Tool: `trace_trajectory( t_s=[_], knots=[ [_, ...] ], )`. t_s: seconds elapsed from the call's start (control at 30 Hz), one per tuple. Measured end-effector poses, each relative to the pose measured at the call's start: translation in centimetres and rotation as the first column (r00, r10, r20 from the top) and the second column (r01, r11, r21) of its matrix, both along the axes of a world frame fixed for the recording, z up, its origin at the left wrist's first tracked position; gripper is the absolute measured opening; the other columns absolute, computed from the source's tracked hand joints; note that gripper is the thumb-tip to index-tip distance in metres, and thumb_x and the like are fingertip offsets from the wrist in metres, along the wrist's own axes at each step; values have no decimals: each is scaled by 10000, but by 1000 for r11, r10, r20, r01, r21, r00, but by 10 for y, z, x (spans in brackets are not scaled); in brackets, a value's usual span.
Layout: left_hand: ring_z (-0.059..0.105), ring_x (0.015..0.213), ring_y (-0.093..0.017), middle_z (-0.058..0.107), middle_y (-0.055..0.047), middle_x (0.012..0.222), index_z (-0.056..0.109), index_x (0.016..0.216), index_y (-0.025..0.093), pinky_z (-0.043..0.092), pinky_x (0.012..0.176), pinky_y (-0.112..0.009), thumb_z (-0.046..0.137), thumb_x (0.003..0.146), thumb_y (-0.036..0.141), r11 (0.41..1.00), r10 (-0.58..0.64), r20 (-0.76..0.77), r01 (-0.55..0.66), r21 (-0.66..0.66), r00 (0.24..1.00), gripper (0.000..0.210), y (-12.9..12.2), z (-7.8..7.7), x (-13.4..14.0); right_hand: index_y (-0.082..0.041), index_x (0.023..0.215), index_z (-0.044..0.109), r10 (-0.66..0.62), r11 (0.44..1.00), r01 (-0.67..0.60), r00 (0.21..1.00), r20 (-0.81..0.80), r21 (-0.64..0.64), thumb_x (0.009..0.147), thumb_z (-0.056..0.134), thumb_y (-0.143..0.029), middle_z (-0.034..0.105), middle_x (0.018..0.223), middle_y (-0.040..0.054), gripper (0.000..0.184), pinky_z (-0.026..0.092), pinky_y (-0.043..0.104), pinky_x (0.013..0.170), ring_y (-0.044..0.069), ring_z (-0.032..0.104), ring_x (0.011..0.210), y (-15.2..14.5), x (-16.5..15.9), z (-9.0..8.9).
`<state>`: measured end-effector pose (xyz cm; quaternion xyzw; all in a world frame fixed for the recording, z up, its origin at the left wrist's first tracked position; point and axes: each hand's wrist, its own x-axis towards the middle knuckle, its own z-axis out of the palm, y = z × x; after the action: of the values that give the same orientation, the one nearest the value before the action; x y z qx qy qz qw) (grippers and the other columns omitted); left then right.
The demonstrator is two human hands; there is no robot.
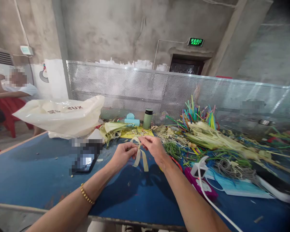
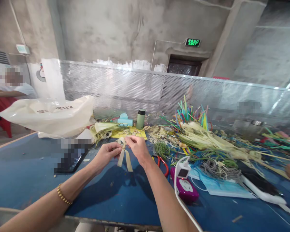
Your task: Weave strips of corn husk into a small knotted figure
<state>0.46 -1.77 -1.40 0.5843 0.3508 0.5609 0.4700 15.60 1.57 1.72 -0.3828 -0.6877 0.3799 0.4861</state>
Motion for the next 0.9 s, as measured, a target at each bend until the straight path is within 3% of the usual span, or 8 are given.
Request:
trace_trajectory(
  t_s=[0.07, 0.23, 0.4, 0.5, 0.7, 0.9],
  knots=[
    [486, 525, -104, 572, -3, 574, 650, 724, 120, 362, 527, -231, 670, 745, 352, 1000, 13, -36, -13, 3, 999, 234, 0, -1, 1, -144, 676, 661, 23, 999, -24, 999, -25, -40, 745, 660, -517, 572, 616, 6, 379, 365, 244, 530, 110, 472, 563, 0, 4, 2],
    [509, 488, -102, 608, -12, 587, 591, 700, 141, 356, 496, -224, 650, 753, 338, 998, 34, -64, -30, 60, 997, 212, 5, -5, -1, -135, 833, 700, 133, 983, -142, 988, -84, -113, 734, 689, -506, 633, 689, 25, 384, 400, 248, 559, 106, 521, 570, 1, 7, 4],
    [519, 477, -111, 575, 22, 574, 608, 904, 135, 376, 479, -225, 651, 754, 343, 998, 53, -42, -52, 38, 998, 261, 8, -7, -3, -138, 645, 615, 193, 961, -200, 980, -53, -191, 755, 672, -517, 587, 600, 3, 398, 362, 237, 501, 82, 468, 492, 1, 6, -1],
    [497, 458, -107, 540, 40, 543, 607, 959, 125, 371, 478, -228, 655, 753, 337, 999, 44, -11, -43, 21, 999, 300, 7, -7, -2, -145, 680, 605, 197, 951, -204, 979, -51, -231, 722, 715, -482, 564, 582, -23, 357, 331, 229, 474, 75, 446, 475, -1, 5, -1],
    [478, 512, -101, 550, -3, 578, 617, 695, 124, 354, 518, -238, 644, 780, 379, 994, -110, -64, 110, 3, 992, 270, 0, -2, -1, -152, 717, 618, 177, 974, -191, 977, -119, -122, 670, 756, -376, 542, 594, -43, 267, 313, 223, 484, 70, 419, 502, 1, 5, 1],
    [433, 562, -98, 544, -24, 631, 641, 705, 116, 332, 553, -239, 636, 808, 418, 966, -258, -39, 257, -28, 965, 320, -7, 3, -6, -159, 733, 615, 193, 979, -197, 979, -73, -53, 685, 747, -353, 557, 598, -30, 239, 376, 229, 502, 87, 464, 511, -1, 5, 4]
  ],
)
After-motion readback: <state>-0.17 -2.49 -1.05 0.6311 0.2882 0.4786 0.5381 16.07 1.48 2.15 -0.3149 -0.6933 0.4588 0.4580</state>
